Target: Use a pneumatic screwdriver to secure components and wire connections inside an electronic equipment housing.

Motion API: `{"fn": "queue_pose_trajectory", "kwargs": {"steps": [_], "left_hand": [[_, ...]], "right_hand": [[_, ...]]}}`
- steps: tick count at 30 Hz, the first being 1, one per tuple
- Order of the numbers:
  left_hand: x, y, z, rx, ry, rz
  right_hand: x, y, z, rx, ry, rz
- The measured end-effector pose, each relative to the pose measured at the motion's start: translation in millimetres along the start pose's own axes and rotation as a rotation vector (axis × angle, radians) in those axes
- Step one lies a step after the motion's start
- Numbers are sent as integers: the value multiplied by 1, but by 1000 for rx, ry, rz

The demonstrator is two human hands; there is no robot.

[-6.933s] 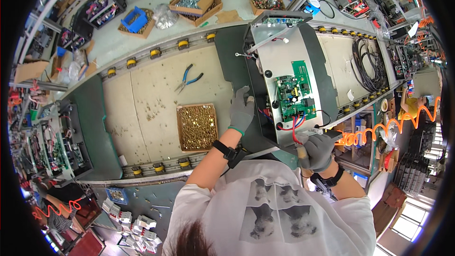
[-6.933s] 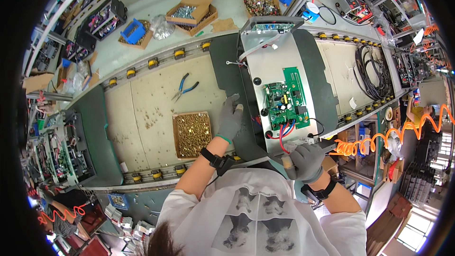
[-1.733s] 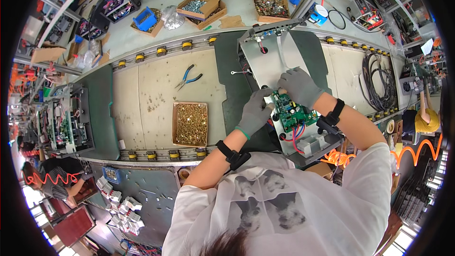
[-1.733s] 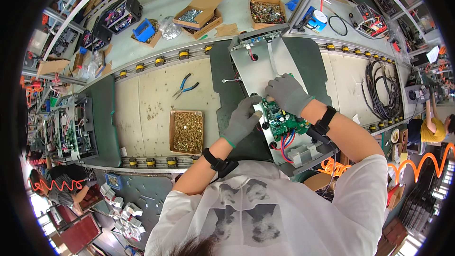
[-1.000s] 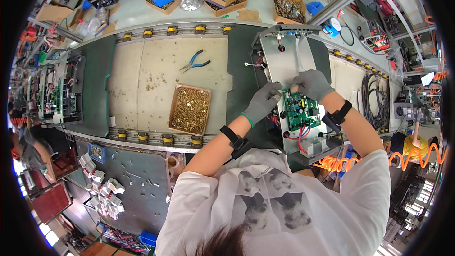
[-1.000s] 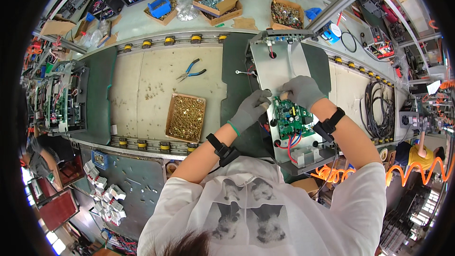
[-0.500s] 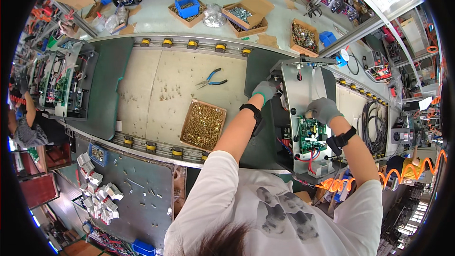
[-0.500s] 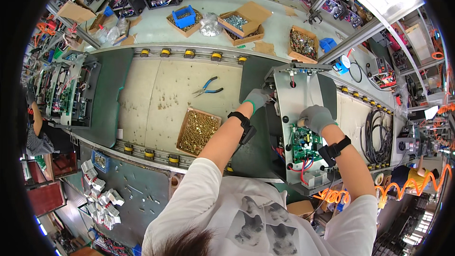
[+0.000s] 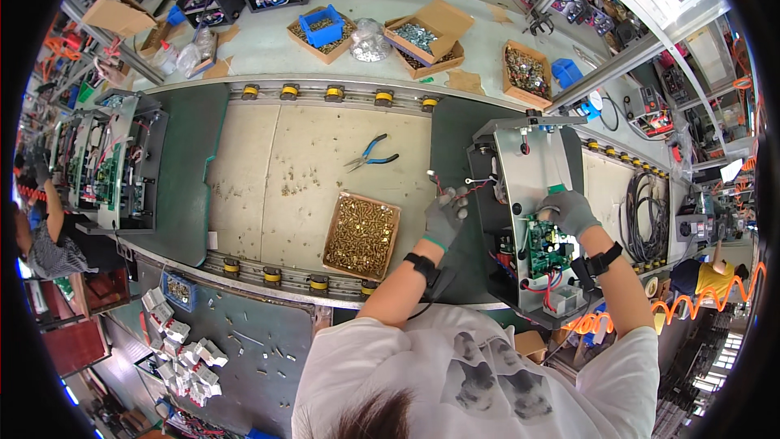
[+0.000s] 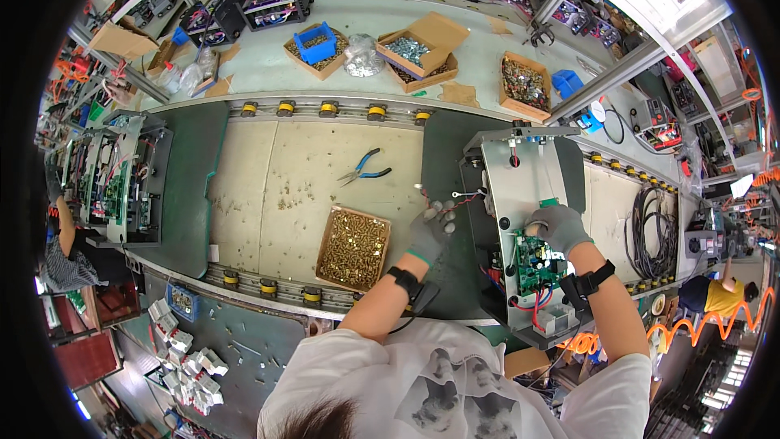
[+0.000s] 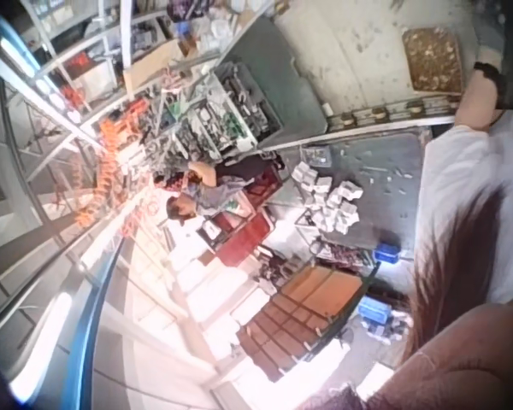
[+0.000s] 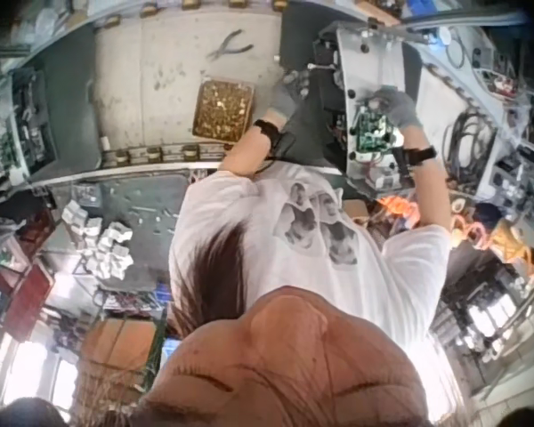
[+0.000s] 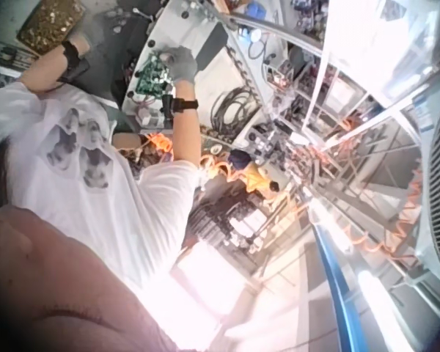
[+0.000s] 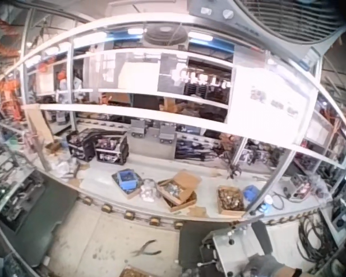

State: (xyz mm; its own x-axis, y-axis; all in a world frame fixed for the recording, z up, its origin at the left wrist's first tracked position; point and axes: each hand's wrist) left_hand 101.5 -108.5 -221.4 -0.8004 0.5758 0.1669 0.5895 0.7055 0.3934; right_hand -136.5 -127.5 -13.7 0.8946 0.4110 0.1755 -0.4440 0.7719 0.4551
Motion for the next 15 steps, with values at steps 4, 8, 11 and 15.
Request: {"fn": "queue_pose_trajectory", "kwargs": {"steps": [4,8,11,15], "left_hand": [[-15,33,1,-107,-567,-348],[-1,62,-70,-202,-1312,-717],[20,47,-80,-209,-1707,-731],[38,13,-63,-306,-2046,-553]], "right_hand": [[5,0,1,-51,11,32],[4,2,-3,-185,-5,93],[2,3,-5,-191,-25,88],[4,3,-6,-122,-5,29]]}}
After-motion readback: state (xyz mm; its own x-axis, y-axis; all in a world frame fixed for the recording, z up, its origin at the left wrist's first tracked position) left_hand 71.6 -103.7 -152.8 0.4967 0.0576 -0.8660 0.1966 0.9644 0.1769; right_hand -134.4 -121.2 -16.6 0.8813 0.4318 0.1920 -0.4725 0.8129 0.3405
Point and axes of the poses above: each hand's wrist, its own y-axis away from the middle knuckle, its own z-axis out of the back of the hand, x = y × z, and after that the axes turned 14 degrees about z, right-handed
